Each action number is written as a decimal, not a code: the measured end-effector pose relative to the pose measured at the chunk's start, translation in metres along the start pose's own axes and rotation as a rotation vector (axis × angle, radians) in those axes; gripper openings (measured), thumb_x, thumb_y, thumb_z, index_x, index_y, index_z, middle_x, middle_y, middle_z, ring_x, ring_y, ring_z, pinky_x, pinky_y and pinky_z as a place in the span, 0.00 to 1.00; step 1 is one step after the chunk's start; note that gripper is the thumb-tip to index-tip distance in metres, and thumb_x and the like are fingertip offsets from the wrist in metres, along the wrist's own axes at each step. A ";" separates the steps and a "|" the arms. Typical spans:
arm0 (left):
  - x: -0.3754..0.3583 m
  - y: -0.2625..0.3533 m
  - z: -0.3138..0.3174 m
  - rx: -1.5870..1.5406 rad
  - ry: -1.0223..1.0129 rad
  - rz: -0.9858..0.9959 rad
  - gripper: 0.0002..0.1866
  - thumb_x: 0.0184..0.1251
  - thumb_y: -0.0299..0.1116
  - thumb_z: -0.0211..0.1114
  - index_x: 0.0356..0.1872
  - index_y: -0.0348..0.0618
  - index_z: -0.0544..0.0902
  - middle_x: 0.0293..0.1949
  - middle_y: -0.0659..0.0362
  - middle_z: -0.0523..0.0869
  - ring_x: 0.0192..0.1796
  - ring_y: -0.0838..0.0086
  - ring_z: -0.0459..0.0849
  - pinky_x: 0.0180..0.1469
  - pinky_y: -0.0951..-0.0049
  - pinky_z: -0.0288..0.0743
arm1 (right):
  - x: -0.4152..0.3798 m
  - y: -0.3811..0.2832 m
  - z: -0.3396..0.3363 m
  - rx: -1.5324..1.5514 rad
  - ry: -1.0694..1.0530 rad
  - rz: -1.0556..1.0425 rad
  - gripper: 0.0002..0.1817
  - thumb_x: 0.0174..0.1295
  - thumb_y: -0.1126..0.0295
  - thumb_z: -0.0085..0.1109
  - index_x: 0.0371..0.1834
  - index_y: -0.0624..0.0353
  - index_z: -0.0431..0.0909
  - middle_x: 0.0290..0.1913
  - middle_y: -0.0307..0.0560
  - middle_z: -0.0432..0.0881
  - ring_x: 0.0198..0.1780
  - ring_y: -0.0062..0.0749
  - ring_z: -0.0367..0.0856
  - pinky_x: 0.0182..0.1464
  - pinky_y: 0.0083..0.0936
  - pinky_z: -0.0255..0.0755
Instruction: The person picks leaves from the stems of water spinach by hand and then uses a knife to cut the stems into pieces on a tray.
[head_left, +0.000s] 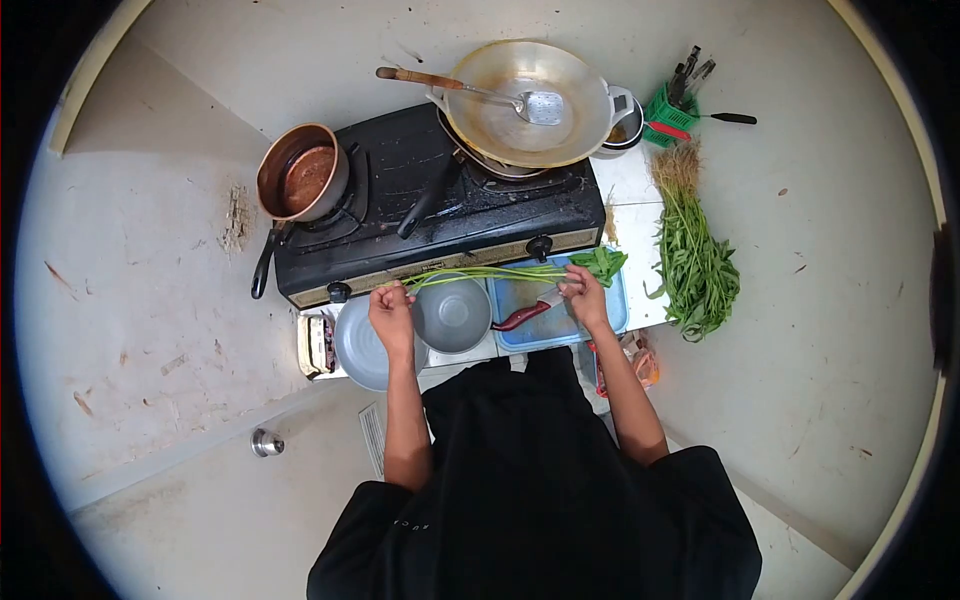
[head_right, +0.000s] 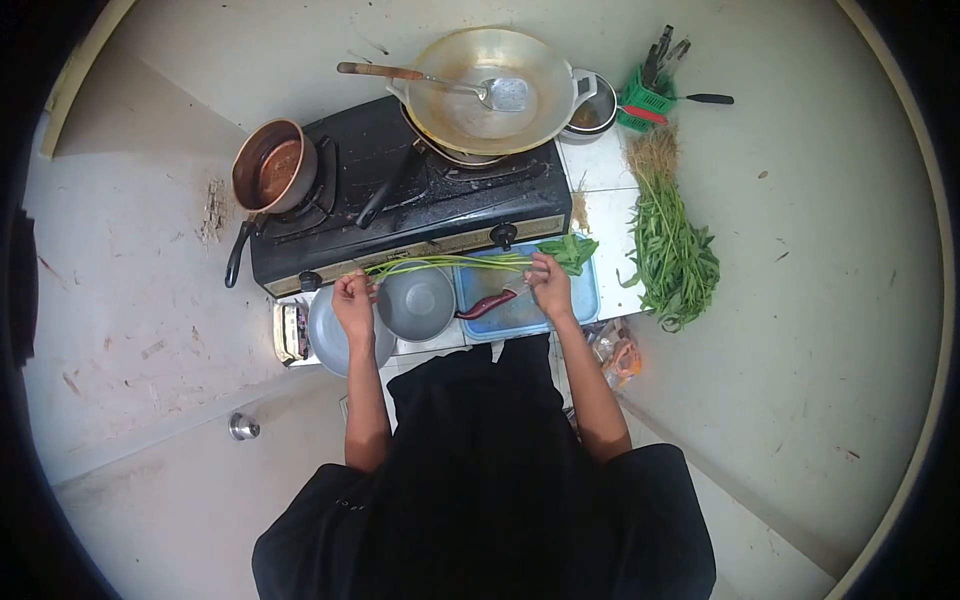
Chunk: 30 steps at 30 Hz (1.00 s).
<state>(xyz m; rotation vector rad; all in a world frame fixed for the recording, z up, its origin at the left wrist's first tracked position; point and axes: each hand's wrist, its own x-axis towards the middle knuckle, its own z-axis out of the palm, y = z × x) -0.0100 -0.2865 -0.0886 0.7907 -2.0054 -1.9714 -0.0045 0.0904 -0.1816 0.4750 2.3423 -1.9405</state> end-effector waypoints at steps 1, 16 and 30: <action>-0.003 -0.001 0.001 0.000 -0.002 0.000 0.14 0.78 0.40 0.67 0.48 0.38 0.78 0.36 0.58 0.89 0.32 0.77 0.88 0.32 0.78 0.77 | -0.005 -0.007 0.001 0.025 0.008 -0.002 0.25 0.65 0.83 0.66 0.66 0.61 0.77 0.58 0.56 0.83 0.44 0.29 0.86 0.51 0.25 0.81; -0.058 0.038 0.061 0.392 -0.265 0.418 0.15 0.72 0.27 0.68 0.56 0.38 0.81 0.41 0.55 0.84 0.39 0.73 0.82 0.39 0.70 0.76 | -0.049 -0.016 0.012 -0.173 0.159 -0.093 0.18 0.66 0.75 0.70 0.58 0.60 0.79 0.47 0.45 0.85 0.38 0.22 0.82 0.41 0.21 0.77; -0.048 -0.025 0.136 1.305 -0.649 1.062 0.33 0.56 0.33 0.74 0.67 0.48 0.78 0.61 0.53 0.79 0.65 0.56 0.77 0.70 0.46 0.66 | -0.103 -0.040 0.085 0.223 -0.101 0.606 0.31 0.67 0.46 0.70 0.47 0.68 0.77 0.39 0.53 0.89 0.30 0.35 0.91 0.28 0.26 0.86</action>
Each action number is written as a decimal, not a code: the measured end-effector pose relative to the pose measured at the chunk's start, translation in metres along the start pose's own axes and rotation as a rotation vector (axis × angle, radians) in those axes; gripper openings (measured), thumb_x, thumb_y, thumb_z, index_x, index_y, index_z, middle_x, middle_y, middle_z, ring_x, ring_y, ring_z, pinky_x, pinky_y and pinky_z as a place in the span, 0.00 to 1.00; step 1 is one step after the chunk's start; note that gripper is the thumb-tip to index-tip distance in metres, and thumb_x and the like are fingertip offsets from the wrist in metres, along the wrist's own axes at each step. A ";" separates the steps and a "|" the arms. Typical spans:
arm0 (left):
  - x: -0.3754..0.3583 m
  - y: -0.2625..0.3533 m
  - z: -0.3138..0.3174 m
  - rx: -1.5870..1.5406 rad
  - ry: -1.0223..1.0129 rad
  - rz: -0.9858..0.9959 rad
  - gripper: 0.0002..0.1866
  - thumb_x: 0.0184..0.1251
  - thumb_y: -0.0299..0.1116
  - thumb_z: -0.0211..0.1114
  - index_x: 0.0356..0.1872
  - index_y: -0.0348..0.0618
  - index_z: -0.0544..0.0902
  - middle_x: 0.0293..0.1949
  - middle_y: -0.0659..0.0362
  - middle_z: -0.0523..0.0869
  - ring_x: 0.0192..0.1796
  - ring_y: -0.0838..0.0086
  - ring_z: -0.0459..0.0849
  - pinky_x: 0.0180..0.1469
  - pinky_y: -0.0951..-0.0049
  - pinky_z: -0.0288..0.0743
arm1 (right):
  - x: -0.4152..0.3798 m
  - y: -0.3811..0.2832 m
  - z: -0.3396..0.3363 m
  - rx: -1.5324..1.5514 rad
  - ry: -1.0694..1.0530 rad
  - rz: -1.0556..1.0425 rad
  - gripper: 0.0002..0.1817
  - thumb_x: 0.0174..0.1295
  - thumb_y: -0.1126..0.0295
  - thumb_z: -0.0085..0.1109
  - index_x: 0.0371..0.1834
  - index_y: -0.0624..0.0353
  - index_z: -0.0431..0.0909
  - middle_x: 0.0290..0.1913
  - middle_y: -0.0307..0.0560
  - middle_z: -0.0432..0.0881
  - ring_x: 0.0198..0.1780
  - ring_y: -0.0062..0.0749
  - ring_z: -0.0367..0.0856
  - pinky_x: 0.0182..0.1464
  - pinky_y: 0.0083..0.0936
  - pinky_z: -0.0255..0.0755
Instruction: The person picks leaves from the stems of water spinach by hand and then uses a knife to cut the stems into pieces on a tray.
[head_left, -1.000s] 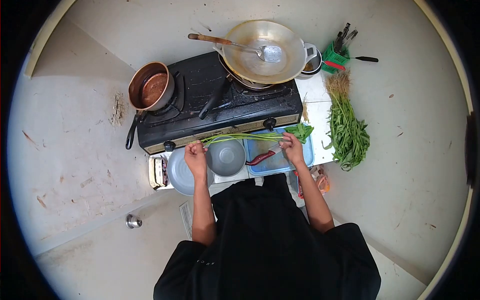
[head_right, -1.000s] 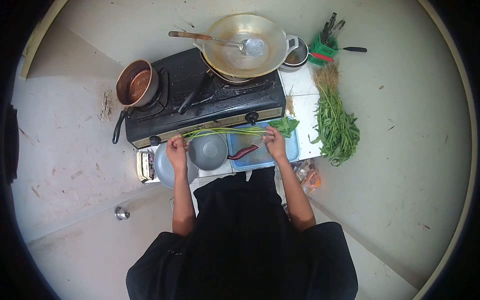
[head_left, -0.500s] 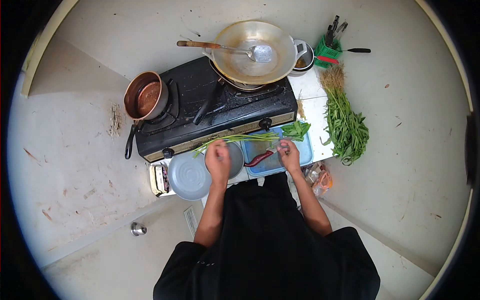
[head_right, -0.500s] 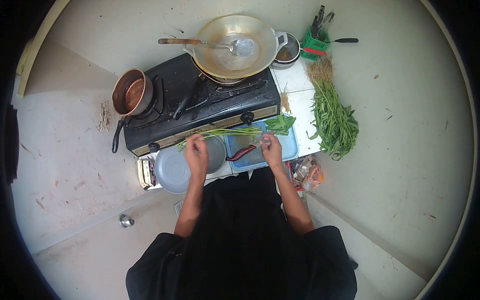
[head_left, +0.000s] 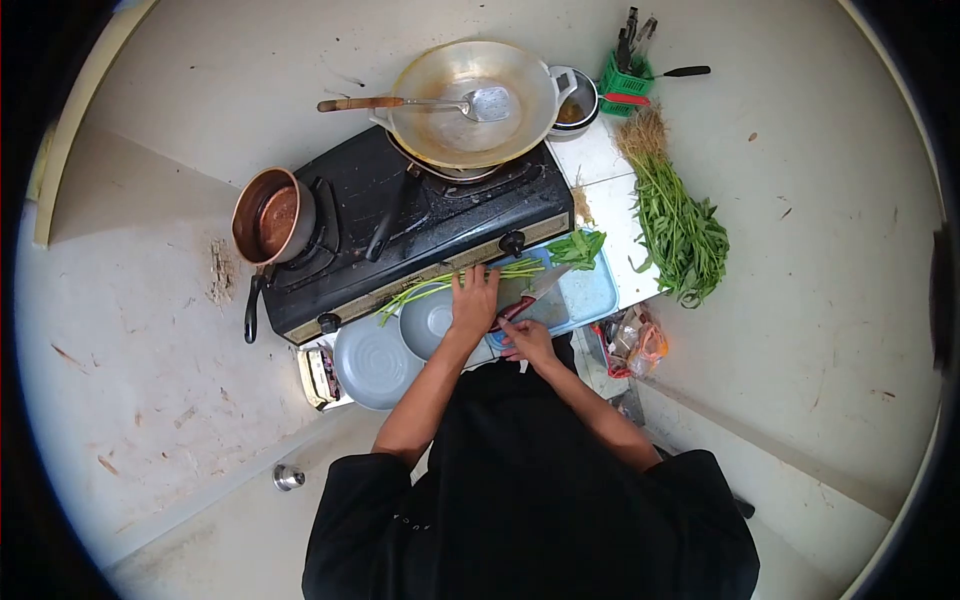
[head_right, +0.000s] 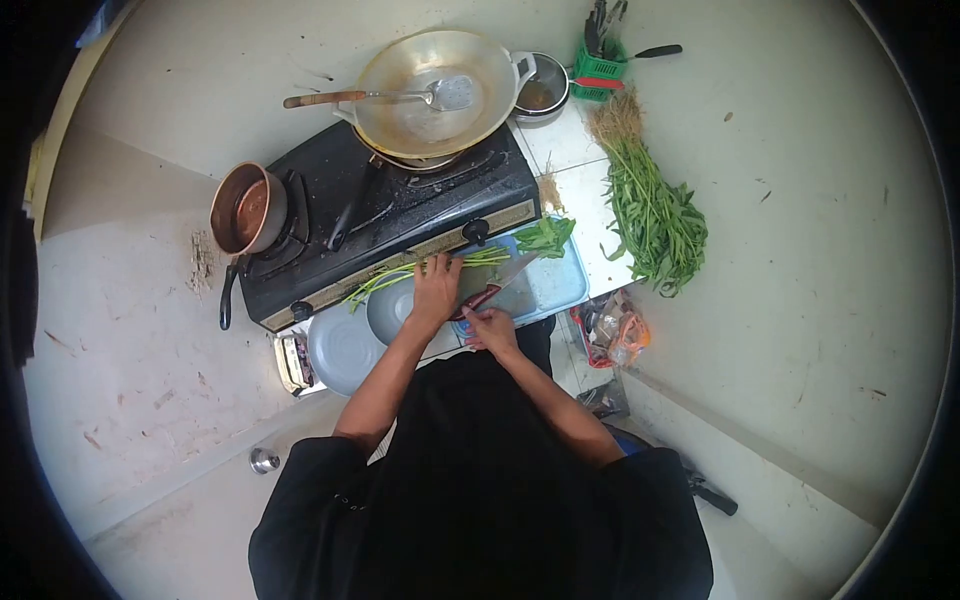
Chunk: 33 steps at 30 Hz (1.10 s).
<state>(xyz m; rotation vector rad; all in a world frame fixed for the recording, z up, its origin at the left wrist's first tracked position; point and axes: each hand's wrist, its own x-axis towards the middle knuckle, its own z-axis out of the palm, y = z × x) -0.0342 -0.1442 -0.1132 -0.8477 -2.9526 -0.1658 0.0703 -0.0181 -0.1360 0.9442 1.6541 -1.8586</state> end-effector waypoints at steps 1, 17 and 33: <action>-0.002 0.001 0.002 0.000 0.000 0.009 0.33 0.56 0.33 0.74 0.67 0.48 0.78 0.61 0.53 0.79 0.65 0.56 0.77 0.70 0.46 0.66 | 0.003 -0.002 0.002 0.007 0.006 -0.002 0.31 0.67 0.46 0.70 0.47 0.68 0.77 0.39 0.53 0.89 0.30 0.35 0.91 0.28 0.26 0.86; 0.003 -0.004 -0.004 -0.128 -0.026 -0.041 0.23 0.62 0.32 0.69 0.60 0.49 0.81 0.57 0.55 0.80 0.63 0.60 0.76 0.67 0.48 0.63 | 0.019 -0.005 0.005 -0.039 0.060 0.002 0.28 0.68 0.46 0.69 0.40 0.65 0.79 0.33 0.53 0.89 0.27 0.36 0.91 0.23 0.24 0.82; 0.012 -0.012 0.004 0.021 0.055 -0.025 0.09 0.67 0.32 0.59 0.40 0.48 0.86 0.42 0.58 0.83 0.51 0.64 0.81 0.54 0.58 0.68 | 0.041 -0.010 -0.004 0.127 0.174 0.029 0.26 0.67 0.46 0.69 0.33 0.64 0.82 0.25 0.43 0.80 0.25 0.37 0.91 0.20 0.23 0.78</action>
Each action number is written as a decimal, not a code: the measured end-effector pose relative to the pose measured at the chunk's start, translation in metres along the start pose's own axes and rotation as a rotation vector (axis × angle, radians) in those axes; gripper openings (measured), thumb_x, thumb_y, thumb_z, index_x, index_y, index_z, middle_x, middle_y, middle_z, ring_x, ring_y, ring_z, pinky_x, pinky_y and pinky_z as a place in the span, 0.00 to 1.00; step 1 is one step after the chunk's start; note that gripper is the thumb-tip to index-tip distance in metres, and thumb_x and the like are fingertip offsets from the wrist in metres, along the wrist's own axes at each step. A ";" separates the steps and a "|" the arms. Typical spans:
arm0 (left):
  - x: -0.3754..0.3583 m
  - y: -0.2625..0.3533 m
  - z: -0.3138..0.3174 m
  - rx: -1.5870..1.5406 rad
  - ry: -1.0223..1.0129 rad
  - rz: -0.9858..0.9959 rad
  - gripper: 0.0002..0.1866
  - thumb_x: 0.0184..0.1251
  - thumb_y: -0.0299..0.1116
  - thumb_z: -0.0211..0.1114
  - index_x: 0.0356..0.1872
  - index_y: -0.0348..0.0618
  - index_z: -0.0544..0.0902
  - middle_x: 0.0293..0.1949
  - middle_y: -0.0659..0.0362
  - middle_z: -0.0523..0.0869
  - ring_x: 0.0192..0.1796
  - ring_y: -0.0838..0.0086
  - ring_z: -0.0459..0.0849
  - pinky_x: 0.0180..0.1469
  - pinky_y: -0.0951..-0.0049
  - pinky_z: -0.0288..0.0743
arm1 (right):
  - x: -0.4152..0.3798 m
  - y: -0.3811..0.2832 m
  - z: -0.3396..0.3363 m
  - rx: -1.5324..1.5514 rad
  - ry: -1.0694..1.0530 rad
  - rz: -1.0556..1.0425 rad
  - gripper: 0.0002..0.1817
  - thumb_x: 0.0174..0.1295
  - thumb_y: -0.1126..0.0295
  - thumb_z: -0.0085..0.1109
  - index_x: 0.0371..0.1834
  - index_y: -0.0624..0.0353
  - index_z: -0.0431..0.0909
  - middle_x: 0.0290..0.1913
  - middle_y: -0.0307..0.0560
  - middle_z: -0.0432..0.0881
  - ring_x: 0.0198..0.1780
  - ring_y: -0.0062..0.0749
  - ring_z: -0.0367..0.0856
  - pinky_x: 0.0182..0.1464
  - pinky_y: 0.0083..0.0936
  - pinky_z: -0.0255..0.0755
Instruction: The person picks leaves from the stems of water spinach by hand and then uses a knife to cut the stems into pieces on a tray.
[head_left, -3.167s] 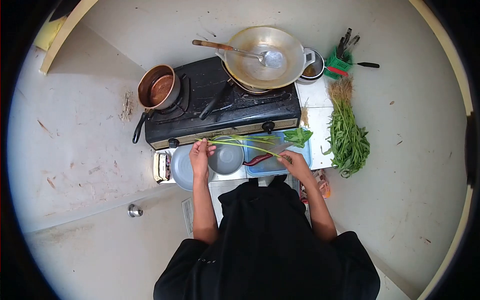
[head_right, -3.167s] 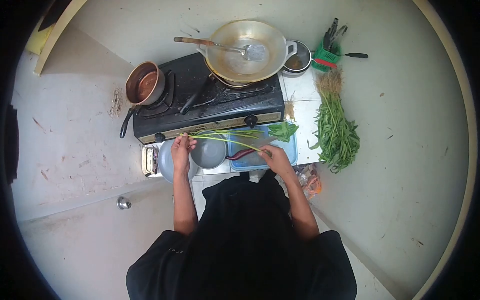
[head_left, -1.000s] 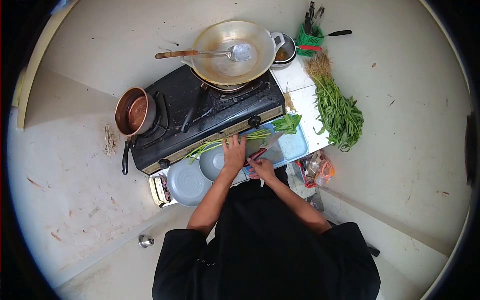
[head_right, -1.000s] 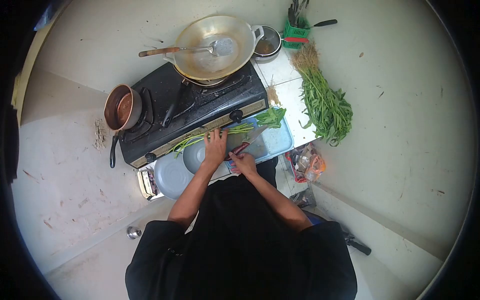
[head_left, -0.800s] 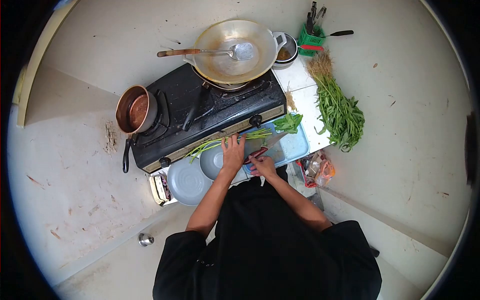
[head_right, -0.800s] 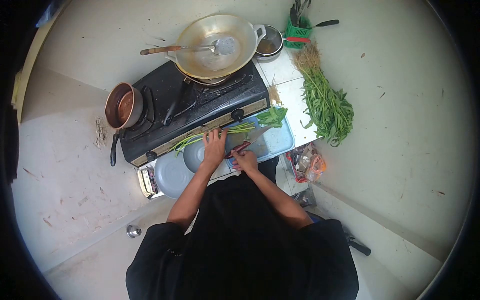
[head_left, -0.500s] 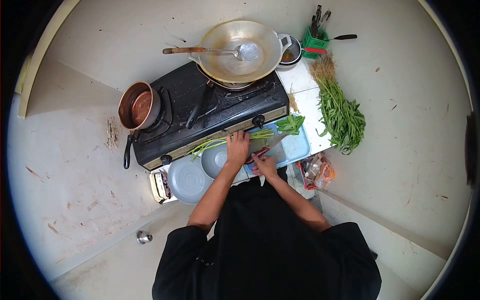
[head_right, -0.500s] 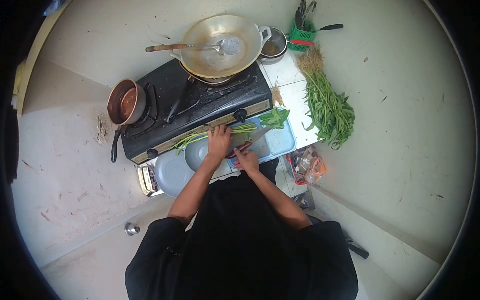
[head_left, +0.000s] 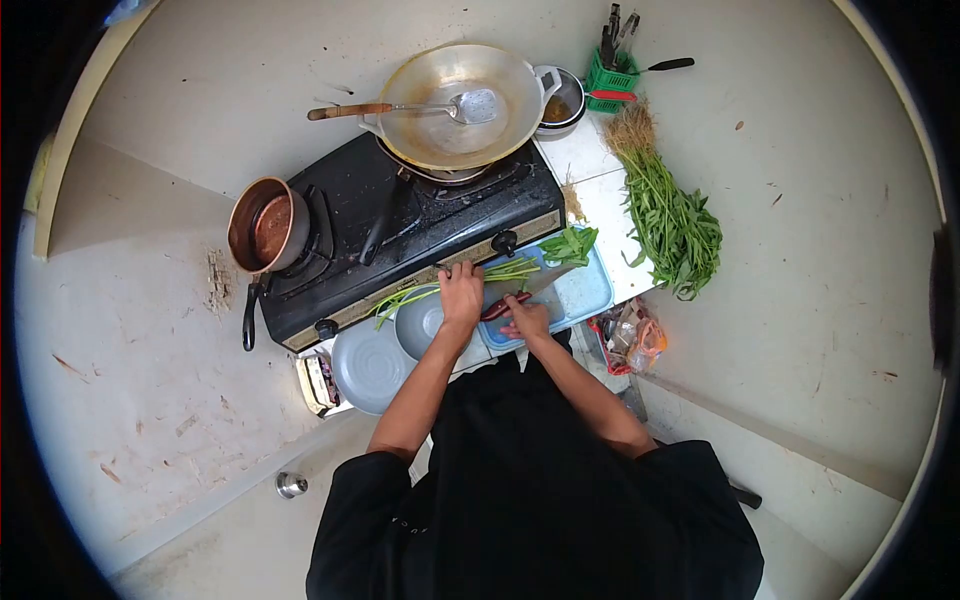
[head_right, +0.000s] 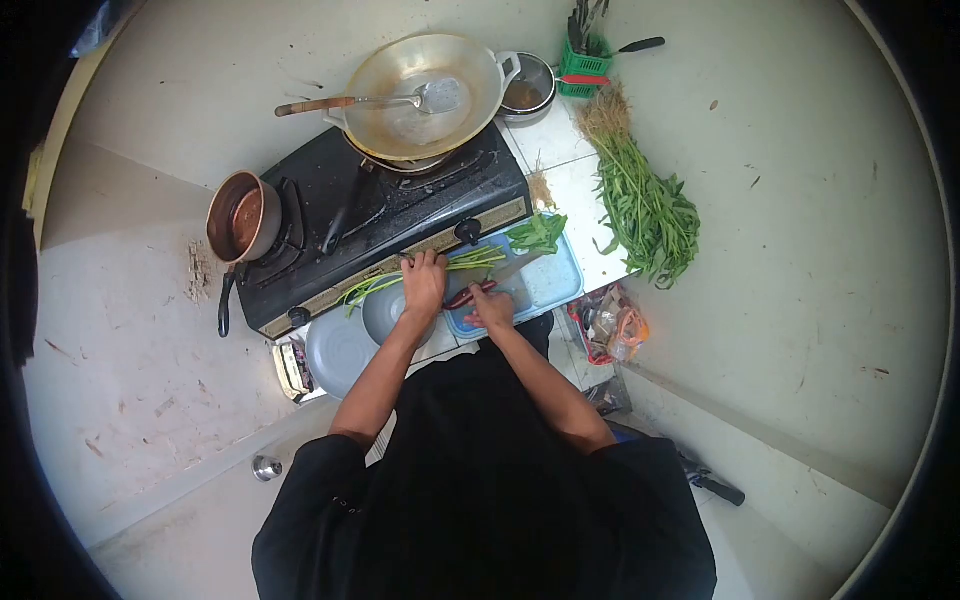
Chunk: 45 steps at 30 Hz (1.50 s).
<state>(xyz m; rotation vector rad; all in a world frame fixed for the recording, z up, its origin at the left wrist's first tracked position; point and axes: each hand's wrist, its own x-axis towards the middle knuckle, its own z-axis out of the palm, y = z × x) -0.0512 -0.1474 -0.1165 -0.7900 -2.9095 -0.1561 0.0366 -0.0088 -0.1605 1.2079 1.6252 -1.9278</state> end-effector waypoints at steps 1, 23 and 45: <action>0.001 0.000 0.000 0.001 0.001 0.000 0.09 0.67 0.32 0.59 0.40 0.48 0.86 0.42 0.58 0.83 0.51 0.64 0.81 0.54 0.58 0.68 | 0.004 0.002 0.000 0.001 -0.001 -0.001 0.26 0.67 0.46 0.69 0.33 0.64 0.82 0.25 0.43 0.80 0.25 0.37 0.91 0.20 0.23 0.78; 0.010 -0.020 -0.063 -0.329 0.102 0.252 0.19 0.65 0.28 0.64 0.56 0.53 0.89 0.39 0.59 0.80 0.48 0.65 0.81 0.48 0.62 0.71 | -0.054 0.019 -0.066 0.364 -0.084 -0.041 0.14 0.70 0.53 0.60 0.38 0.51 0.78 0.32 0.35 0.78 0.35 0.25 0.79 0.41 0.32 0.78; 0.022 0.016 -0.061 -0.194 -0.003 0.190 0.15 0.70 0.30 0.61 0.54 0.41 0.86 0.46 0.50 0.87 0.52 0.57 0.87 0.53 0.58 0.83 | -0.071 0.031 -0.094 0.346 0.044 -0.243 0.13 0.74 0.60 0.57 0.32 0.54 0.81 0.28 0.30 0.77 0.29 0.15 0.72 0.34 0.19 0.64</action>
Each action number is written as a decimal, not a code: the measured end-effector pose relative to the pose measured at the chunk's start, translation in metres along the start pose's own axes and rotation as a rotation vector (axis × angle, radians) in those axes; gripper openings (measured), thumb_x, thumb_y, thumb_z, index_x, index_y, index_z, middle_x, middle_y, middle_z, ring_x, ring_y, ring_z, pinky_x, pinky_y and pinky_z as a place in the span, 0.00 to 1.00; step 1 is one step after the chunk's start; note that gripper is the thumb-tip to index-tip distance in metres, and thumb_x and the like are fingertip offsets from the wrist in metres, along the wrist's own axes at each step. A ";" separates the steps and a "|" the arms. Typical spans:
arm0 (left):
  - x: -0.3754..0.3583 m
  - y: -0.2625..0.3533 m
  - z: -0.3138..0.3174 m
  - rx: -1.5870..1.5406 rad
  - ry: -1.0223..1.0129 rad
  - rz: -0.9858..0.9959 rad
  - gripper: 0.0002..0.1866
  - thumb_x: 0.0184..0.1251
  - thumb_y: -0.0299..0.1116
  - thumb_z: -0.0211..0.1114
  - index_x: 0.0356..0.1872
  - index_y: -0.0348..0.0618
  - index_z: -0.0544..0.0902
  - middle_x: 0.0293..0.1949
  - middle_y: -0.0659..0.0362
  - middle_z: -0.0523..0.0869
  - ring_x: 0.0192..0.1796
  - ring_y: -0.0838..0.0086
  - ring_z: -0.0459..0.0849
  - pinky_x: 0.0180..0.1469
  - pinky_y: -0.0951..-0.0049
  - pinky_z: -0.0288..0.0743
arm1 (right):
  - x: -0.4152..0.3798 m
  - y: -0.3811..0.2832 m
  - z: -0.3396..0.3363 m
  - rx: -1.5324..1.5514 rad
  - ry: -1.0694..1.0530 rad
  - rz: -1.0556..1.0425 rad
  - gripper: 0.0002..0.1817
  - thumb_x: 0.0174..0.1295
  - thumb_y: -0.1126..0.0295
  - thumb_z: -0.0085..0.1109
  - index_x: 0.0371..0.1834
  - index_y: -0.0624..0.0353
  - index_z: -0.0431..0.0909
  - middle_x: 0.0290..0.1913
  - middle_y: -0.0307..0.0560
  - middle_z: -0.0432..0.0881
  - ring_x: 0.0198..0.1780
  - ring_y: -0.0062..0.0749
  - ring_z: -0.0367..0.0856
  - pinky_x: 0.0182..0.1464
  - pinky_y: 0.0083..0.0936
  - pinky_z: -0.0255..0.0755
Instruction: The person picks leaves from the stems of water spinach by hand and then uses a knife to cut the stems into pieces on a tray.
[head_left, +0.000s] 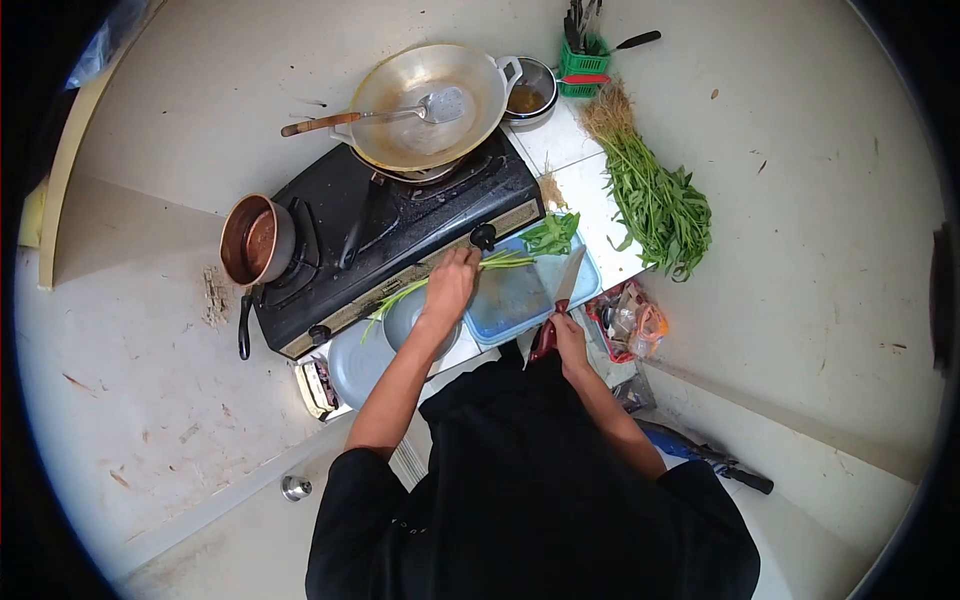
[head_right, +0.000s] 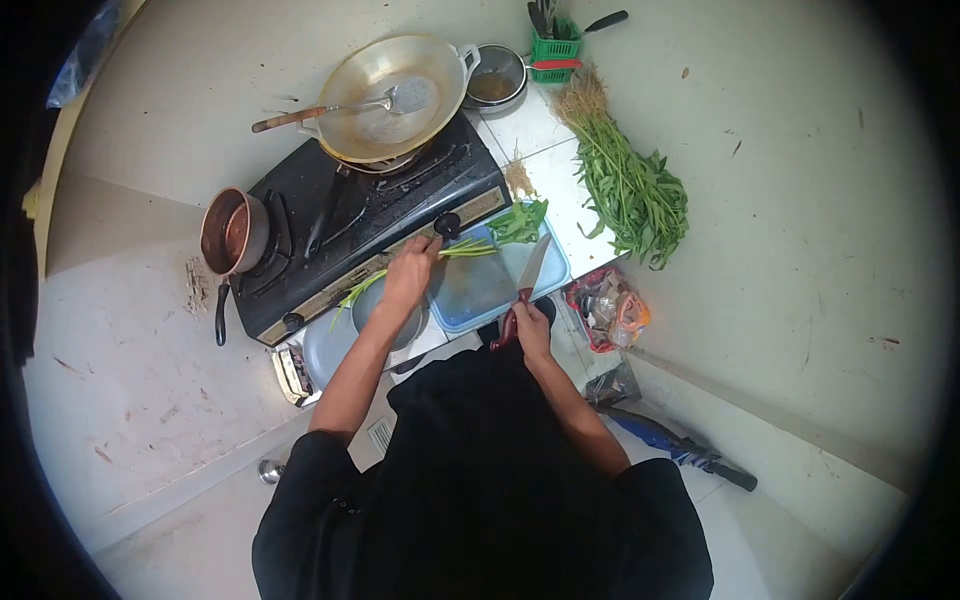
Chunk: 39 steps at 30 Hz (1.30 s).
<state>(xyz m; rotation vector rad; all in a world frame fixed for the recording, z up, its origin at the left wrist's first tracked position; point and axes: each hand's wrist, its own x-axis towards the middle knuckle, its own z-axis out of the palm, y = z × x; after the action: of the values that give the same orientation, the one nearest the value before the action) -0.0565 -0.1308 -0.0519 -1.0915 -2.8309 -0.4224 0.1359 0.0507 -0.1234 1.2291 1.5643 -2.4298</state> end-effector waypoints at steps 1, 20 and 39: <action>0.001 -0.001 -0.009 0.002 0.001 0.000 0.15 0.70 0.30 0.61 0.54 0.41 0.86 0.46 0.50 0.87 0.52 0.57 0.87 0.53 0.58 0.83 | 0.002 0.004 -0.003 0.001 -0.002 -0.001 0.13 0.74 0.60 0.57 0.32 0.54 0.81 0.28 0.30 0.77 0.29 0.15 0.72 0.34 0.19 0.64; 0.003 0.056 -0.062 -0.571 -0.296 -0.081 0.22 0.75 0.25 0.56 0.68 0.31 0.76 0.55 0.33 0.82 0.61 0.40 0.80 0.63 0.53 0.74 | -0.014 -0.010 -0.027 -0.144 0.068 -0.191 0.11 0.76 0.61 0.58 0.44 0.58 0.78 0.31 0.36 0.77 0.28 0.19 0.79 0.30 0.21 0.69; -0.051 0.069 0.104 -0.549 0.134 -0.290 0.08 0.66 0.26 0.69 0.45 0.41 0.89 0.40 0.51 0.84 0.47 0.52 0.82 0.53 0.55 0.78 | -0.046 0.010 -0.038 -0.751 0.017 -0.537 0.14 0.75 0.64 0.61 0.52 0.63 0.76 0.37 0.56 0.82 0.38 0.43 0.83 0.44 0.36 0.76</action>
<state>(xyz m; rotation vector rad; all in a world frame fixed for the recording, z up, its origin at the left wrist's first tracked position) 0.0306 -0.0856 -0.1448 -0.6612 -2.8223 -1.2999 0.1953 0.0571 -0.1107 0.7445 2.7084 -1.6666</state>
